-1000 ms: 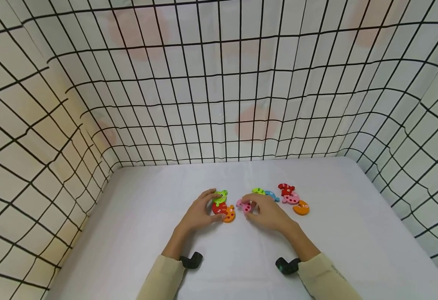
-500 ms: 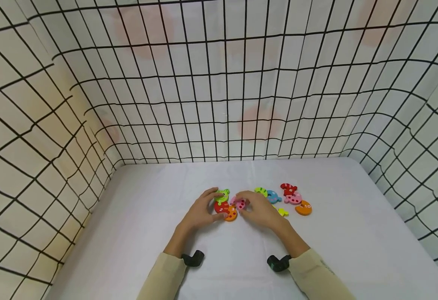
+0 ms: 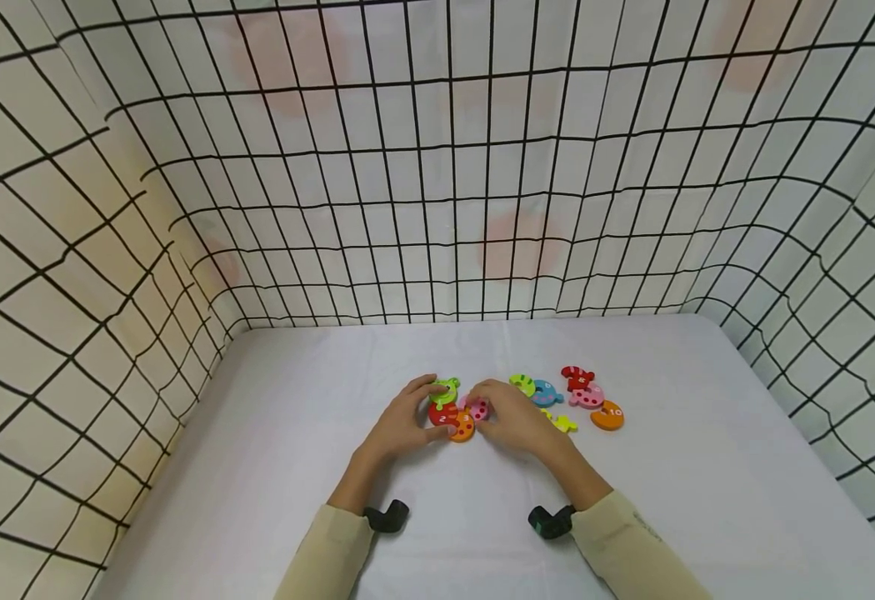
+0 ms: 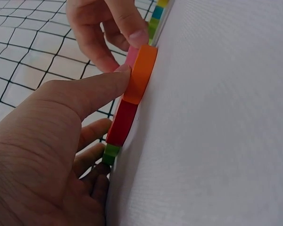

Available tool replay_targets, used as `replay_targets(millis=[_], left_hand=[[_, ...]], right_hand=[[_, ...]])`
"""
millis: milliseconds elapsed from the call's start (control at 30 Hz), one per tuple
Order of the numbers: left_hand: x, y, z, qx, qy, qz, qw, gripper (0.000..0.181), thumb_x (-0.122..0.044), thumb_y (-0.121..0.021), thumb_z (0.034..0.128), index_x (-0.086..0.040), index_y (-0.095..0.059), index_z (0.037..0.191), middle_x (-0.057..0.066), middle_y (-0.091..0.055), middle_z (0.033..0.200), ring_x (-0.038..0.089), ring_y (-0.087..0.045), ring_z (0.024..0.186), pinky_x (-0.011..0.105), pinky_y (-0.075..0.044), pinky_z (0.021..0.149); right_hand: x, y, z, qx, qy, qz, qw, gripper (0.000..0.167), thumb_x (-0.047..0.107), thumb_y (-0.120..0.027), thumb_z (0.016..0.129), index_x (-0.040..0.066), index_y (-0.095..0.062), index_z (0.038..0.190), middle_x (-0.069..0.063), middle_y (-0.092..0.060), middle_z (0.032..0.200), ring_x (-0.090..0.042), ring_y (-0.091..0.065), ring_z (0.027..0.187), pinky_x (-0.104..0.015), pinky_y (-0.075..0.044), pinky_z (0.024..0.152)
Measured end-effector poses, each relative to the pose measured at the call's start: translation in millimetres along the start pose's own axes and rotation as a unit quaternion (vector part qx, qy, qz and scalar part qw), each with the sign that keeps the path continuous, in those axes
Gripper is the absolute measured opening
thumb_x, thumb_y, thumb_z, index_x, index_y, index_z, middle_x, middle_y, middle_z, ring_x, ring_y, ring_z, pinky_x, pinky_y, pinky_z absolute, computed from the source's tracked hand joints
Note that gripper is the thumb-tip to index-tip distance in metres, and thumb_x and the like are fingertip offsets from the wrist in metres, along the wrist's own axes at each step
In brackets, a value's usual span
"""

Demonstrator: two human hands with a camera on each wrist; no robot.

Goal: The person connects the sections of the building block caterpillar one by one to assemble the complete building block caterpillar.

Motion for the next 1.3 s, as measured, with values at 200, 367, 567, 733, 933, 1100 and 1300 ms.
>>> replay_targets(millis=[200, 367, 567, 733, 933, 1100, 1300], left_hand=[[-0.1, -1.2, 0.6, 0.003, -0.003, 0.006, 1.0000, 0.070, -0.043, -0.083, 0.0831, -0.019, -0.058, 0.144, 0.006, -0.039, 0.165, 0.031, -0.036, 0.153, 0.058, -0.034, 0.122], [0.7, -4.5, 0.8, 0.012, 0.004, 0.019, 0.9997, 0.080, -0.048, -0.082, 0.0817, -0.022, -0.052, 0.152, 0.003, -0.035, 0.167, 0.029, -0.032, 0.155, 0.058, -0.033, 0.122], [0.4, -6.2, 0.4, 0.012, 0.004, 0.029, 0.9995, 0.080, -0.048, -0.082, 0.0817, -0.020, -0.053, 0.151, 0.004, -0.039, 0.164, 0.030, -0.037, 0.152, 0.058, -0.037, 0.120], [0.6, -3.6, 0.5, 0.006, 0.010, 0.021, 0.9997, 0.079, -0.047, -0.083, 0.0811, -0.021, -0.054, 0.150, 0.004, -0.040, 0.163, 0.029, -0.037, 0.151, 0.057, -0.037, 0.120], [0.9, -2.7, 0.8, 0.000, 0.005, 0.016, 0.9999, 0.078, -0.047, -0.084, 0.0802, -0.021, -0.055, 0.148, 0.006, -0.042, 0.160, 0.030, -0.038, 0.150, 0.058, -0.038, 0.119], [1.6, -3.5, 0.6, 0.006, 0.011, 0.022, 0.9997, 0.077, -0.045, -0.081, 0.0823, -0.021, -0.053, 0.150, 0.005, -0.039, 0.163, 0.030, -0.036, 0.152, 0.058, -0.036, 0.120], [-0.7, -5.1, 0.1, 0.017, 0.007, 0.031, 0.9994, 0.075, -0.041, -0.076, 0.0856, -0.020, -0.050, 0.153, 0.004, -0.034, 0.168, 0.029, -0.028, 0.157, 0.059, -0.031, 0.123]], right_hand=[[-2, -6, 1.8, 0.008, -0.008, 0.000, 0.9999, 0.031, 0.013, -0.080, 0.090, 0.014, -0.073, 0.120, -0.005, -0.067, 0.134, -0.027, -0.060, 0.130, -0.047, -0.051, 0.110], [-7, -7, 0.0, 0.009, -0.013, 0.009, 0.9998, 0.040, 0.015, -0.080, 0.089, 0.016, -0.069, 0.127, -0.003, -0.065, 0.136, -0.022, -0.063, 0.119, -0.042, -0.056, 0.104], [-22, 2, -6.2, -0.002, -0.048, 0.049, 0.9976, 0.052, 0.017, -0.079, 0.090, 0.017, -0.061, 0.139, -0.001, -0.064, 0.111, -0.017, -0.055, 0.093, -0.033, -0.055, 0.080], [-39, 19, -9.1, -0.029, -0.053, 0.050, 0.9970, 0.051, 0.020, -0.077, 0.092, 0.014, -0.060, 0.140, -0.003, -0.061, 0.099, -0.019, -0.054, 0.090, -0.033, -0.051, 0.080], [-60, 37, -13.2, -0.063, -0.068, 0.049, 0.9945, 0.050, 0.019, -0.078, 0.091, 0.009, -0.061, 0.137, -0.007, -0.060, 0.098, -0.020, -0.053, 0.088, -0.031, -0.048, 0.076], [-68, 45, -12.7, -0.069, -0.076, 0.039, 0.9939, 0.052, 0.019, -0.078, 0.091, 0.006, -0.060, 0.138, -0.015, -0.062, 0.126, -0.022, -0.053, 0.090, -0.035, -0.050, 0.082], [-75, 42, -9.8, -0.059, -0.086, 0.025, 0.9943, 0.053, 0.022, -0.077, 0.092, 0.004, -0.060, 0.139, -0.019, -0.056, 0.144, -0.030, -0.056, 0.111, -0.049, -0.052, 0.104]])
Point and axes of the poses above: each hand's wrist, its own z-axis towards the middle knuckle, its own y-axis out of the back of the hand, x = y × z, the point moved 7 cm from there along z, towards the middle knuckle
